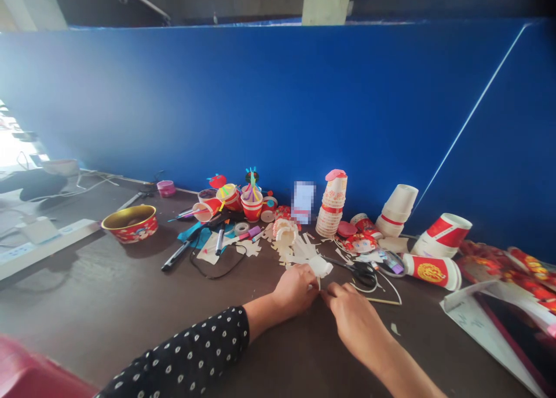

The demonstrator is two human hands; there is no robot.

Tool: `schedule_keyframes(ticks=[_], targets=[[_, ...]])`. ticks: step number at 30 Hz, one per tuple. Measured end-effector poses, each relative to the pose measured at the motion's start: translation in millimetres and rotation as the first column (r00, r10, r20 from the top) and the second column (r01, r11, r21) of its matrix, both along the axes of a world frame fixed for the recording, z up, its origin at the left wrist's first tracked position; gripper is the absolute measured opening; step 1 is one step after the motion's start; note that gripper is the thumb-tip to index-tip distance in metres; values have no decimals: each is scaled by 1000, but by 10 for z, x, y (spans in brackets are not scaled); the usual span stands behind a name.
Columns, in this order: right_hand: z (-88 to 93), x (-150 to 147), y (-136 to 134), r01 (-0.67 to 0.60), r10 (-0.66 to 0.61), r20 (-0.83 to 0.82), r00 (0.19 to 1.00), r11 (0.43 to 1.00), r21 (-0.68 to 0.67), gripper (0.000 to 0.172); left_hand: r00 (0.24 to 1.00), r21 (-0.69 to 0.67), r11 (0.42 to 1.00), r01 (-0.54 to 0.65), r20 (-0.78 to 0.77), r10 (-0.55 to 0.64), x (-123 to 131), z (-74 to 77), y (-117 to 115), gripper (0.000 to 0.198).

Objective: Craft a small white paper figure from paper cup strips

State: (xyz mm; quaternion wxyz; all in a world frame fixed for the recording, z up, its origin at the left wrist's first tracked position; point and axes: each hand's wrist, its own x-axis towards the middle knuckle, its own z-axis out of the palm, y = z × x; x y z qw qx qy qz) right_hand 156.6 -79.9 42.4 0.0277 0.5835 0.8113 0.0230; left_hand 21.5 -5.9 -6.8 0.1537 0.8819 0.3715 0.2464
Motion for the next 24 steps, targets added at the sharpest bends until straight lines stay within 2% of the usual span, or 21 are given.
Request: schedule_keyframes(ticks=[8,24], targets=[[10,4,6,14,-14,2,1000,1000,1,40,1000,74,997,-16,7,15,-25,-3,-43,15],[-41,14,45,2,-3,22,1000,999,54,41,997,15,997,-75,-8,75,-21,-38,10,23]])
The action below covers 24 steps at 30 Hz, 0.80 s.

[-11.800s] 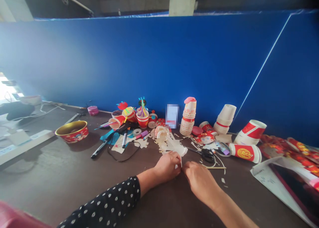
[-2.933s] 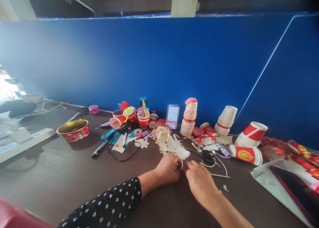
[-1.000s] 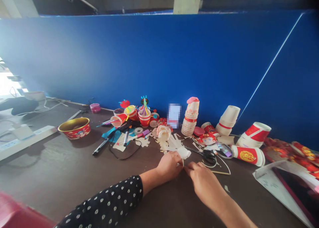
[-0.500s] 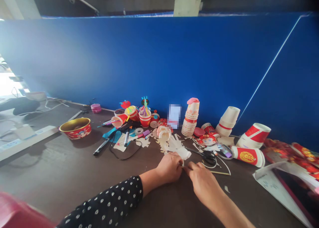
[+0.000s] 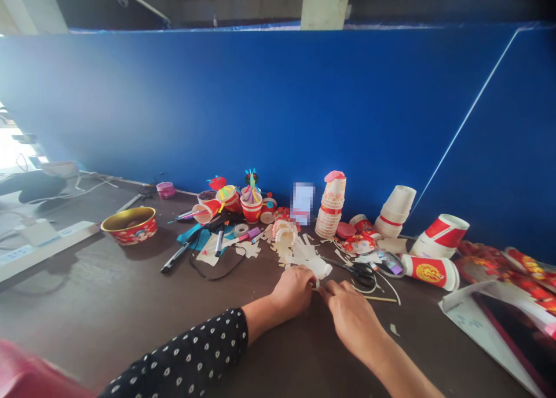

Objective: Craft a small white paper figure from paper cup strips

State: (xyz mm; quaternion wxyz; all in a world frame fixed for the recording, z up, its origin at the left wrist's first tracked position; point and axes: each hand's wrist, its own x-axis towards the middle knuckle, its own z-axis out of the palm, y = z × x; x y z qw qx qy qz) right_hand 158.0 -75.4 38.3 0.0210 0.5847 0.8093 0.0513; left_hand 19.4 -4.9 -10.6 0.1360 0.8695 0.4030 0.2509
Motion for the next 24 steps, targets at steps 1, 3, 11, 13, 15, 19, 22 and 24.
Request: schedule_keyframes(ticks=[1,3,11,13,15,19,22,24], targets=[[-4,-1,4,0,0,3,1000,1000,1,41,1000,-3,1000,-3,0,3,-1,4,0,23],[-7,-4,9,1,-1,4,1000,1000,-5,41,1000,-6,1000,-5,1,5,0,11,0,23],[4,-9,22,15,-15,-11,1000,1000,-24,41,1000,35,999,18,19,-18,-4,21,-11,19],[-8,-2,34,6,-7,-22,1000,1000,-15,41,999,44,999,26,35,-28,-6,17,-12,17],[-32,5,47,-3,3,-30,1000,1000,-12,41,998,53,998,37,49,-40,-8,15,-12,16],[-104,21,61,1,-1,-40,999,1000,-10,42,996,37,997,62,68,-65,-18,16,-9,13],[-146,30,63,4,-3,-48,999,1000,11,42,995,10,997,74,69,-74,-26,10,3,13],[-149,30,60,-4,4,-46,999,1000,15,43,996,5,997,71,61,-72,-26,4,15,12]])
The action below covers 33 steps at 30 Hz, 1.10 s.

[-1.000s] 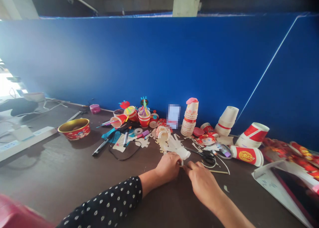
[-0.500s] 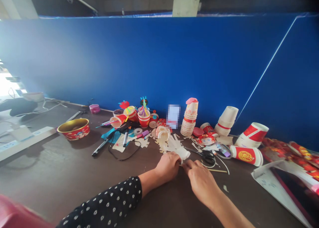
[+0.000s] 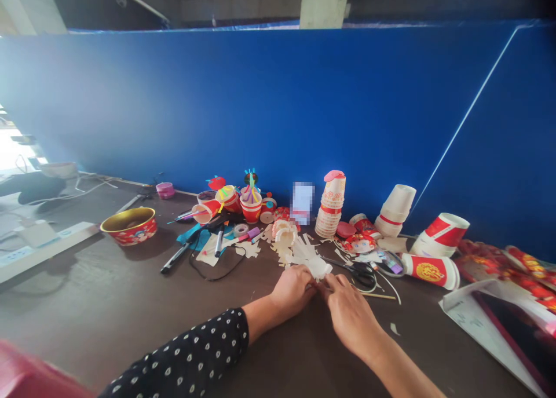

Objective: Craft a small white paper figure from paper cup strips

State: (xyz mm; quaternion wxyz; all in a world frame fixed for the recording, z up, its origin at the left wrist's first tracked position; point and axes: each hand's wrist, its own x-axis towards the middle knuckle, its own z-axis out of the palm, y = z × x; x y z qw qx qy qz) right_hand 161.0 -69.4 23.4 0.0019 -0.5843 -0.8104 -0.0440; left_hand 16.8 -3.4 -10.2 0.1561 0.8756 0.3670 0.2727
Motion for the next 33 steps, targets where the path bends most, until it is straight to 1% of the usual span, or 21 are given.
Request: schedule_keyframes(ticks=[5,9,11,16,20,25,29,33], targets=[[48,15,-14,17,-18,-32,999,999,-32,44,999,25,1000,-14,-37,15,27,-8,21,12],[81,59,-20,-35,29,-117,993,998,-56,44,998,63,998,-4,-67,8,45,-19,32,13],[96,65,-29,-57,49,-135,990,997,-58,44,997,73,997,3,-76,2,47,-21,33,13],[133,0,-68,-30,27,-56,998,998,-52,44,994,66,998,-8,-107,15,44,21,6,16],[150,-42,-83,-10,9,-30,1000,999,-31,44,993,70,997,-15,-117,23,40,52,-22,18],[148,-27,-73,-17,15,-49,999,999,-29,43,996,59,997,-53,-63,57,33,12,-18,20],[130,-10,-56,-24,21,-67,998,999,-31,41,997,33,997,-63,-52,65,31,-6,-13,24],[105,-3,-35,-12,10,-82,997,1000,-18,40,996,13,997,-74,-53,75,33,0,-18,22]])
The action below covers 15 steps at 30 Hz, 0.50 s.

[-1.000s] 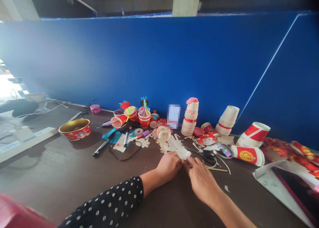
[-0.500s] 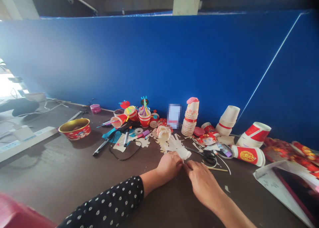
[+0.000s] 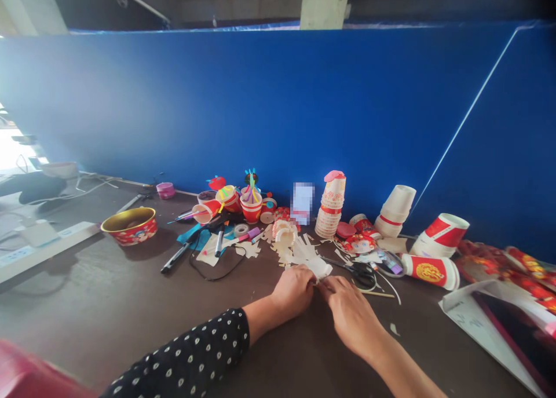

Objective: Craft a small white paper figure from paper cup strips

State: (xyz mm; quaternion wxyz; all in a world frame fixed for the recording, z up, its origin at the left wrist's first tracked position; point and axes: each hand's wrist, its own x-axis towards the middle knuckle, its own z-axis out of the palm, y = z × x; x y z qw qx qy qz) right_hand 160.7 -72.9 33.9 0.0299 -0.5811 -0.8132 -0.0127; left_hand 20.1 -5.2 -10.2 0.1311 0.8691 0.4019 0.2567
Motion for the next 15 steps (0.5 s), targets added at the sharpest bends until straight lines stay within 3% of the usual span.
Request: schedule_keyframes(ticks=[15], targets=[[-43,-12,57,8,-11,65,998,999,43,39,1000,-15,1000,-19,-12,18,2,0,1,17]])
